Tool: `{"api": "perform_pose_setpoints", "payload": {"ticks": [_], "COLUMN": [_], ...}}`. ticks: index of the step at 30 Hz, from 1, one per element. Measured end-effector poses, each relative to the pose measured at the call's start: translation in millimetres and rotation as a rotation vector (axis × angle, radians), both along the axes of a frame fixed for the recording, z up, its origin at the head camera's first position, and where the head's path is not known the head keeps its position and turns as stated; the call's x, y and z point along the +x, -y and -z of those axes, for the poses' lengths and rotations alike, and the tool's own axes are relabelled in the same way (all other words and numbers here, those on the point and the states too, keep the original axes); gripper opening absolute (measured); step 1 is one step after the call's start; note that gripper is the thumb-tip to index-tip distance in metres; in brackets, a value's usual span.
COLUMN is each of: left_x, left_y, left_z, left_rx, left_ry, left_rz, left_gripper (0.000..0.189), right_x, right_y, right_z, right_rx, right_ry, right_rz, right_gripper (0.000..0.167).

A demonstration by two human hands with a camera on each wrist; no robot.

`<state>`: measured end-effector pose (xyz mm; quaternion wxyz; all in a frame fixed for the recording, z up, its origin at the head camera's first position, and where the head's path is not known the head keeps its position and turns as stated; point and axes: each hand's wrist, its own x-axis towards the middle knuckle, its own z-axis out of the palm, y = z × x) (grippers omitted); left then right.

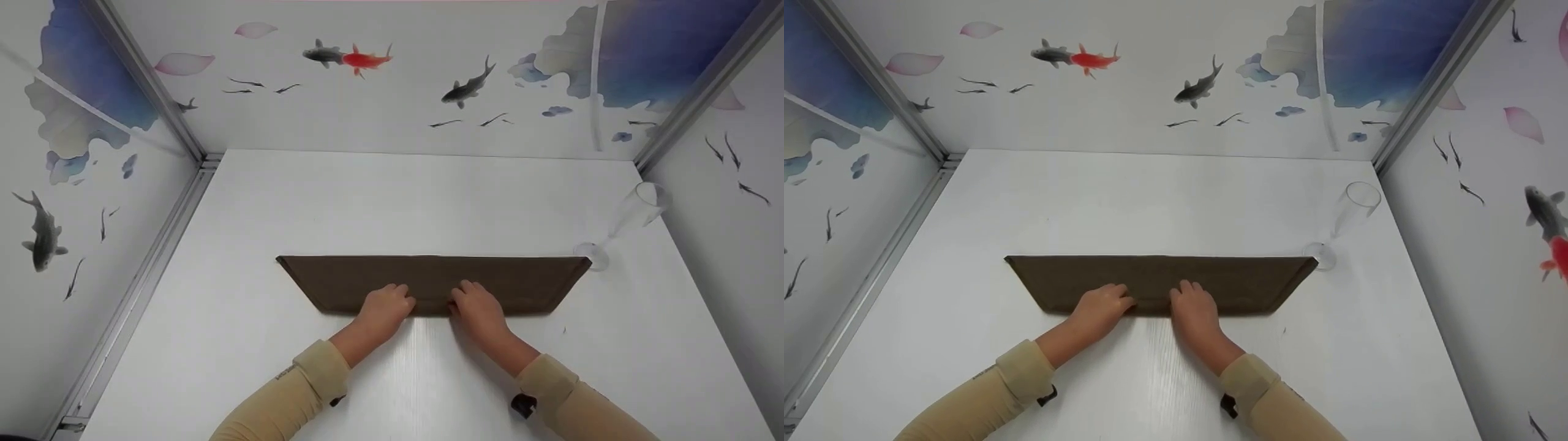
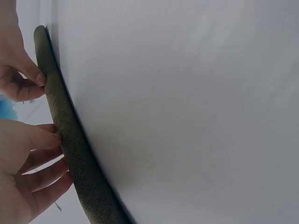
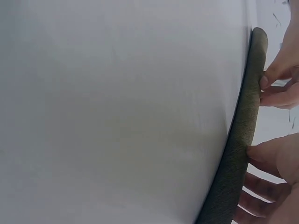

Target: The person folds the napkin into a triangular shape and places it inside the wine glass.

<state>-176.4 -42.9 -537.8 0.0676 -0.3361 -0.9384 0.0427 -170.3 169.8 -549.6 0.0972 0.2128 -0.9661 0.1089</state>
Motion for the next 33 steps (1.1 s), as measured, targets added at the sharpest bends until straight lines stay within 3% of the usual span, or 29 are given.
{"api": "perform_pose_setpoints", "payload": {"ticks": [4, 9, 16, 33], "left_x": [0.5, 0.0, -2.8, 11.7], "left_y": [0.4, 0.7, 0.4, 0.4], "left_z": [1.2, 2.5, 5.8, 2.3], "left_rx": [-0.026, -0.029, 0.002, 0.018], "left_ry": [0.007, 0.027, 0.044, 0.081], "left_rz": [-0.025, -0.052, -0.030, 0.009], "left_gripper": [0.006, 0.013, 0.017, 0.011], "right_x": [0.9, 4.2, 5.9, 16.0], "right_y": [-1, -1, 0, -5], "right_z": [-0.8, -1.7, -2.5, -3.0], "right_rx": [0.033, 0.092, 0.112, 0.144], "right_ry": [-0.050, -0.005, 0.043, 0.090], "right_rz": [-0.011, 0.005, 0.027, 0.018], "right_gripper": [0.011, 0.013, 0.020, 0.016]}}
